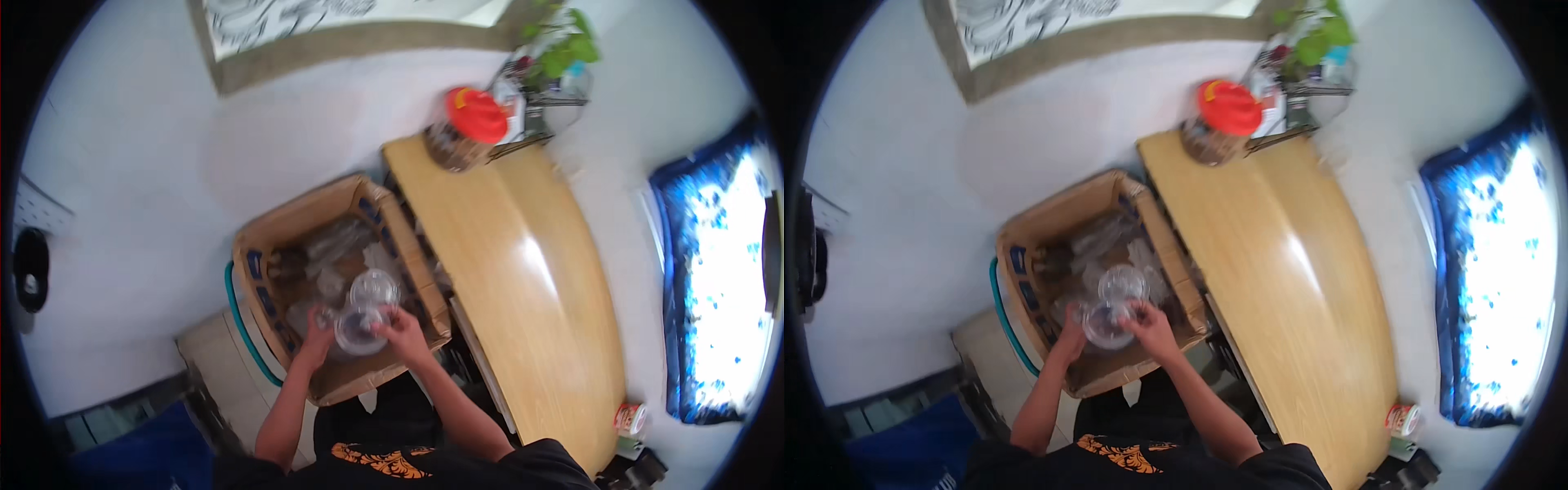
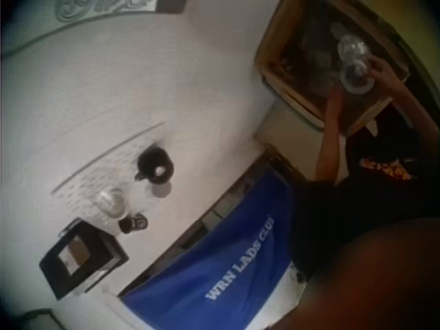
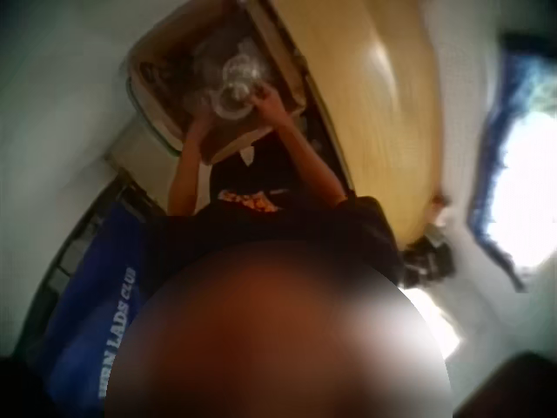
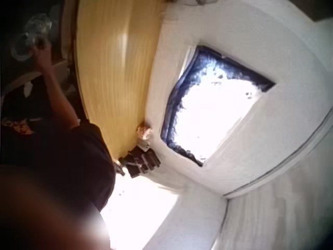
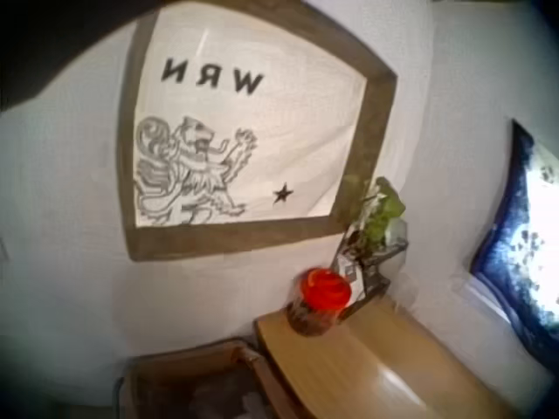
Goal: Organizes various syrup bottles and plastic cups from a storage box onto a counter.
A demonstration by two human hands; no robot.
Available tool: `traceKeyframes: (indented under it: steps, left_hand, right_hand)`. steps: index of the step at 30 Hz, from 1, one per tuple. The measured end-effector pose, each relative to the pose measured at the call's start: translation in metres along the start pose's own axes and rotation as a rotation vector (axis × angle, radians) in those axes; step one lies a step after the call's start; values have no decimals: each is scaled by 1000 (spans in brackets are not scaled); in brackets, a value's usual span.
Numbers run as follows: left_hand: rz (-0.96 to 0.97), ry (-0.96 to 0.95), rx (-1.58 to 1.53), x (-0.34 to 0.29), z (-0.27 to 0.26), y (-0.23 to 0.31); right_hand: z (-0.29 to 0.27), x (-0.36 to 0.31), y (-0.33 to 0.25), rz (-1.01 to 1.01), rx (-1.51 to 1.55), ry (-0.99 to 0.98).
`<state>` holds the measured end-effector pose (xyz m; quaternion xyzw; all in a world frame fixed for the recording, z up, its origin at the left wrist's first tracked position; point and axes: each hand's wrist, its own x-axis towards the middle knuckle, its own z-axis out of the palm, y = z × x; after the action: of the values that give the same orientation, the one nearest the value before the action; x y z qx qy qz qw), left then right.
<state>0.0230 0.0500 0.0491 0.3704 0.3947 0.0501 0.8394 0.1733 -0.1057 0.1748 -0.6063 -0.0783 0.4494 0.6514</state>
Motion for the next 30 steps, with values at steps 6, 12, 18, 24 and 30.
traceKeyframes:
  steps: [6,12,18,24,30]
  left_hand:
    - [62,-130,-146,-103,13,24]
    - [21,-286,-154,-133,88,6]
    - [-11,-612,-225,-137,215,-29]
    - [-132,-904,-223,-137,325,-82]
    - [58,-712,250,-133,413,-126]
  right_hand:
    - [-21,-105,-23,-98,98,60]
    - [-90,-178,-19,-220,247,184]
    - [-194,-245,-2,-309,298,577]
    - [-266,-315,-1,-412,419,981]
    - [-297,-358,31,-480,400,1331]
